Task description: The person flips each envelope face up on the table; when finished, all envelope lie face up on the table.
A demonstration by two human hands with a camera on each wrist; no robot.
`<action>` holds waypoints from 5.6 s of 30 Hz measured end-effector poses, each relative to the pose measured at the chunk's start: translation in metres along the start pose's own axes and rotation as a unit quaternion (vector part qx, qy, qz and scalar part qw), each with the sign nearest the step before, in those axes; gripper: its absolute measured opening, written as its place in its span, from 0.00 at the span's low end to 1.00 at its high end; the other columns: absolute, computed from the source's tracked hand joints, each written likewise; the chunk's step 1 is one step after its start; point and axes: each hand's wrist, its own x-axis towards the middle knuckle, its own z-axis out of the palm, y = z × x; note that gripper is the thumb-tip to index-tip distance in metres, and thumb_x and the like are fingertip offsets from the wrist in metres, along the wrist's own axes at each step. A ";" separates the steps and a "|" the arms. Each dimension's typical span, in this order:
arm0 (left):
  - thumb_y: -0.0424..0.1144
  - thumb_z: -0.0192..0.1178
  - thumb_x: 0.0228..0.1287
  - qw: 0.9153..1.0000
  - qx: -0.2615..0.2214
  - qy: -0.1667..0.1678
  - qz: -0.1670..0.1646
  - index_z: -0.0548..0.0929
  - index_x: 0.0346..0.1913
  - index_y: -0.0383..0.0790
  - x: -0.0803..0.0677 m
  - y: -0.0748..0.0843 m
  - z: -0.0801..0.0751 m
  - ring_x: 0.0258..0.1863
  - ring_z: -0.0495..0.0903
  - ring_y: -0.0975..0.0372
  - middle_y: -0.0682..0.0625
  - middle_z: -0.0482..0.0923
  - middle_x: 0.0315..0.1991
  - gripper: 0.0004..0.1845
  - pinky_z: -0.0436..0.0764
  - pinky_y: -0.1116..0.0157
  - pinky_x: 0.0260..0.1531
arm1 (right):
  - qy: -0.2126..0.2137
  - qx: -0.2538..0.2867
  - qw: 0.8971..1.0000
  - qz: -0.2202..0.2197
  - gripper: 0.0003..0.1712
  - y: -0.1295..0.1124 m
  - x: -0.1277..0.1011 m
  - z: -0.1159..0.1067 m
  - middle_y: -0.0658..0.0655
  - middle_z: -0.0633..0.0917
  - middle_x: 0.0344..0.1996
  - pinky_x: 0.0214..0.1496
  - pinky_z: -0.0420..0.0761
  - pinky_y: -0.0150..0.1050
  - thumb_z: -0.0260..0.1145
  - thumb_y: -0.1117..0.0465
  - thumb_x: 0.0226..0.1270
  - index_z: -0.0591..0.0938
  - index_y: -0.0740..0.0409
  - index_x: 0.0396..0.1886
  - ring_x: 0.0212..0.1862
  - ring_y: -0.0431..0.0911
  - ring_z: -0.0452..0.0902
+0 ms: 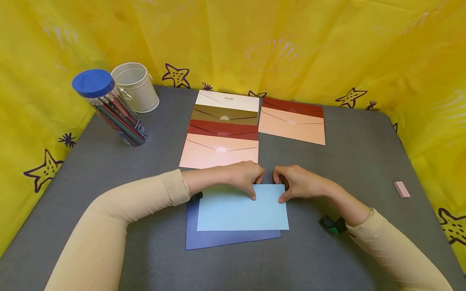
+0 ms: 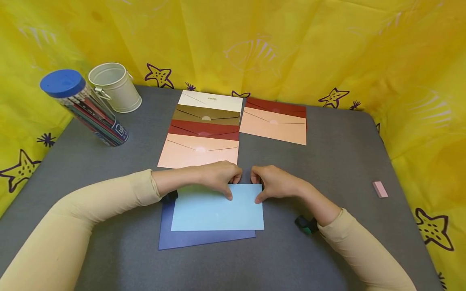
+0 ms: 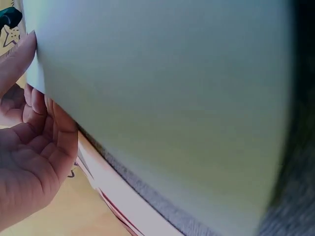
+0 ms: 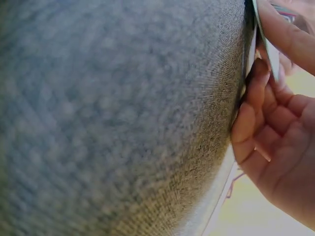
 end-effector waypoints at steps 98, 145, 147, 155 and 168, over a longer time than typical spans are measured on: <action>0.29 0.57 0.59 0.900 -0.332 0.240 -0.149 0.84 0.40 0.31 0.054 -0.049 -0.058 0.36 0.72 0.62 0.46 0.80 0.38 0.09 0.72 0.73 0.33 | 0.209 0.345 0.886 0.229 0.29 0.115 -0.073 -0.077 0.36 0.87 0.32 0.42 0.86 0.29 0.67 0.65 0.66 0.67 0.69 0.63 0.36 0.32 0.85; 0.34 0.67 0.56 0.999 -0.019 0.036 0.018 0.85 0.43 0.38 -0.007 0.001 -0.013 0.42 0.81 0.61 0.48 0.86 0.40 0.11 0.79 0.69 0.46 | 0.102 0.124 0.982 0.098 0.18 0.034 -0.030 -0.033 0.59 0.86 0.41 0.42 0.82 0.29 0.70 0.61 0.64 0.82 0.62 0.53 0.38 0.34 0.81; 0.37 0.72 0.54 1.000 -0.004 0.026 0.005 0.85 0.40 0.39 -0.012 0.006 -0.007 0.39 0.79 0.63 0.50 0.84 0.38 0.11 0.78 0.69 0.43 | 0.081 0.095 0.990 0.061 0.17 0.024 -0.024 -0.025 0.56 0.87 0.39 0.42 0.81 0.29 0.71 0.60 0.63 0.83 0.59 0.51 0.38 0.34 0.81; 0.48 0.79 0.45 0.998 0.053 0.006 -0.016 0.81 0.35 0.44 -0.016 0.012 0.007 0.33 0.72 0.64 0.55 0.74 0.31 0.19 0.71 0.69 0.32 | 0.032 0.009 0.999 -0.018 0.25 -0.009 -0.008 0.002 0.49 0.84 0.36 0.40 0.79 0.31 0.79 0.48 0.51 0.83 0.53 0.45 0.35 0.38 0.77; 0.48 0.81 0.42 0.999 0.050 0.010 -0.017 0.81 0.28 0.45 -0.013 0.009 0.012 0.32 0.72 0.64 0.55 0.73 0.29 0.19 0.70 0.70 0.30 | 0.028 -0.089 0.996 -0.010 0.30 -0.028 0.001 0.023 0.45 0.76 0.31 0.36 0.71 0.29 0.84 0.47 0.39 0.75 0.49 0.36 0.33 0.36 0.69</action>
